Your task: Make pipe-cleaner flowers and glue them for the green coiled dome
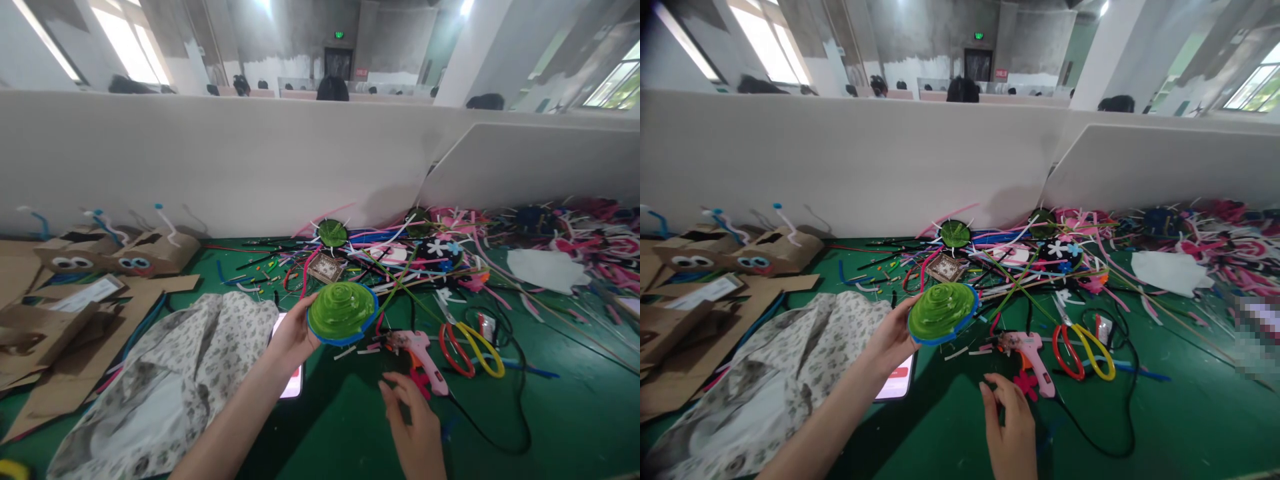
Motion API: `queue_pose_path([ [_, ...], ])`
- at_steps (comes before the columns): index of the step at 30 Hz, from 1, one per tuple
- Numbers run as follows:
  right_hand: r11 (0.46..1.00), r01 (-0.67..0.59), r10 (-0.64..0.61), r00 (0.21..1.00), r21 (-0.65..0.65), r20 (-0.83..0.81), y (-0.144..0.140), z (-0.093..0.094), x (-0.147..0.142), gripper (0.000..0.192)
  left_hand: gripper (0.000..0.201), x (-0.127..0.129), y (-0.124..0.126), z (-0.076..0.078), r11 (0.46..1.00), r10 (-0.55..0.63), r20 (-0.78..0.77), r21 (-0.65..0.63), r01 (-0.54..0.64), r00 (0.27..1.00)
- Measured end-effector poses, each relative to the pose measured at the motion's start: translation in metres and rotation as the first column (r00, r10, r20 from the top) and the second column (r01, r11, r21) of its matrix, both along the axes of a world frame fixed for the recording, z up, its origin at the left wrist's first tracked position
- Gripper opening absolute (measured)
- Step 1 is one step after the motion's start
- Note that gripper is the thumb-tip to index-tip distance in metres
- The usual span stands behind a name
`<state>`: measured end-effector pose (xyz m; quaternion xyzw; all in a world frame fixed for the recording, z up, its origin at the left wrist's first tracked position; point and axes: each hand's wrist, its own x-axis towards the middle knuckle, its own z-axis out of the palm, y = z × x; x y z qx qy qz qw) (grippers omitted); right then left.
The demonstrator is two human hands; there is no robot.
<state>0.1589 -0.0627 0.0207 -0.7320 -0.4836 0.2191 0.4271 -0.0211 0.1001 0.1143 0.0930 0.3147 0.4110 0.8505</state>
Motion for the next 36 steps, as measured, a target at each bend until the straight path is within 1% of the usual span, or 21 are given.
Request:
queue_pose_path([
  [4, 0.993, -0.088, 0.076, 0.986, 0.078, 0.149, 0.003, 0.007, 0.001, 0.03, 0.015, 0.001, -0.001, 0.0, 0.999, 0.0, -0.029, 0.049, 0.001, 1.0],
  [7, 0.988, -0.099, 0.067, 0.965, 0.118, 0.255, 0.003, 0.008, 0.008, 0.028, 0.015, 0.001, 0.0, 0.0, 0.999, 0.013, -0.035, 0.046, -0.011, 0.999],
  [10, 0.987, -0.018, -0.037, 0.94, 0.158, 0.338, 0.0, 0.003, 0.023, 0.026, 0.019, 0.001, 0.0, 0.0, 0.999, 0.013, -0.027, 0.039, -0.012, 1.0],
  [14, 0.97, 0.14, -0.212, 0.885, 0.198, 0.415, -0.006, -0.003, 0.057, 0.034, 0.012, 0.001, -0.002, -0.003, 0.994, -0.01, -0.061, 0.104, 0.017, 0.998],
  [15, 0.965, 0.169, -0.244, 0.863, 0.203, 0.441, -0.006, -0.003, 0.067, 0.036, 0.011, 0.001, -0.003, -0.004, 0.99, -0.016, -0.073, 0.135, 0.026, 0.997],
  [16, 0.96, 0.193, -0.269, 0.836, 0.204, 0.478, -0.005, -0.003, 0.079, 0.037, 0.014, 0.002, -0.004, -0.005, 0.984, -0.021, -0.087, 0.173, 0.036, 0.996],
  [18, 0.949, 0.232, -0.314, 0.761, 0.212, 0.568, 0.0, -0.003, 0.105, 0.041, 0.029, 0.003, -0.008, -0.007, 0.963, -0.015, -0.141, 0.264, 0.052, 0.99],
  [20, 0.954, 0.261, -0.293, 0.694, 0.15, 0.658, 0.009, -0.003, 0.132, 0.045, 0.039, 0.003, -0.011, -0.008, 0.92, 0.035, -0.274, 0.384, 0.076, 0.961],
  [21, 0.958, 0.275, -0.256, 0.681, 0.084, 0.686, 0.015, -0.003, 0.144, 0.047, 0.038, 0.003, -0.012, -0.009, 0.876, 0.083, -0.361, 0.47, 0.105, 0.929],
  [22, 0.959, 0.284, -0.193, 0.684, -0.012, 0.704, 0.021, -0.004, 0.155, 0.048, 0.033, 0.001, -0.013, -0.008, 0.801, 0.144, -0.442, 0.577, 0.158, 0.885],
  [23, 0.952, 0.287, -0.127, 0.694, -0.11, 0.708, 0.027, -0.005, 0.165, 0.05, 0.025, -0.001, -0.013, -0.008, 0.685, 0.216, -0.5, 0.689, 0.235, 0.839],
  [24, 0.94, 0.288, -0.079, 0.704, -0.182, 0.706, 0.033, -0.006, 0.172, 0.051, 0.019, -0.004, -0.013, -0.007, 0.529, 0.283, -0.532, 0.781, 0.332, 0.798],
  [25, 0.928, 0.288, -0.042, 0.712, -0.237, 0.701, 0.039, -0.007, 0.179, 0.053, 0.018, -0.007, -0.012, -0.007, 0.357, 0.34, -0.543, 0.83, 0.428, 0.768],
  [26, 0.917, 0.293, -0.024, 0.716, -0.269, 0.698, 0.045, -0.007, 0.184, 0.053, 0.02, -0.009, -0.012, -0.006, 0.198, 0.379, -0.545, 0.837, 0.51, 0.748],
  [27, 0.909, 0.304, -0.021, 0.717, -0.285, 0.696, 0.05, -0.007, 0.187, 0.054, 0.024, -0.012, -0.012, -0.005, 0.077, 0.401, -0.554, 0.814, 0.575, 0.73],
  [28, 0.901, 0.317, -0.024, 0.719, -0.296, 0.695, 0.054, -0.007, 0.19, 0.055, 0.028, -0.013, -0.012, -0.003, 0.002, 0.412, -0.569, 0.782, 0.623, 0.712],
  [29, 0.891, 0.334, -0.031, 0.721, -0.308, 0.693, 0.058, -0.006, 0.193, 0.056, 0.029, -0.014, -0.013, -0.002, -0.039, 0.413, -0.587, 0.752, 0.658, 0.696],
  [30, 0.882, 0.348, -0.036, 0.724, -0.319, 0.689, 0.061, -0.005, 0.196, 0.058, 0.029, -0.015, -0.013, 0.0, -0.058, 0.41, -0.603, 0.731, 0.68, 0.684],
  [32, 0.87, 0.361, -0.046, 0.737, -0.335, 0.675, 0.064, -0.001, 0.201, 0.063, 0.026, -0.015, -0.016, 0.003, -0.08, 0.409, -0.609, 0.718, 0.691, 0.679],
  [34, 0.867, 0.357, -0.05, 0.757, -0.349, 0.651, 0.065, 0.004, 0.206, 0.065, 0.024, -0.015, -0.018, 0.005, -0.076, 0.424, -0.595, 0.727, 0.682, 0.682],
  [36, 0.866, 0.344, -0.055, 0.786, -0.362, 0.616, 0.066, 0.01, 0.212, 0.062, 0.022, -0.016, -0.02, 0.005, -0.044, 0.44, -0.588, 0.741, 0.67, 0.679],
])
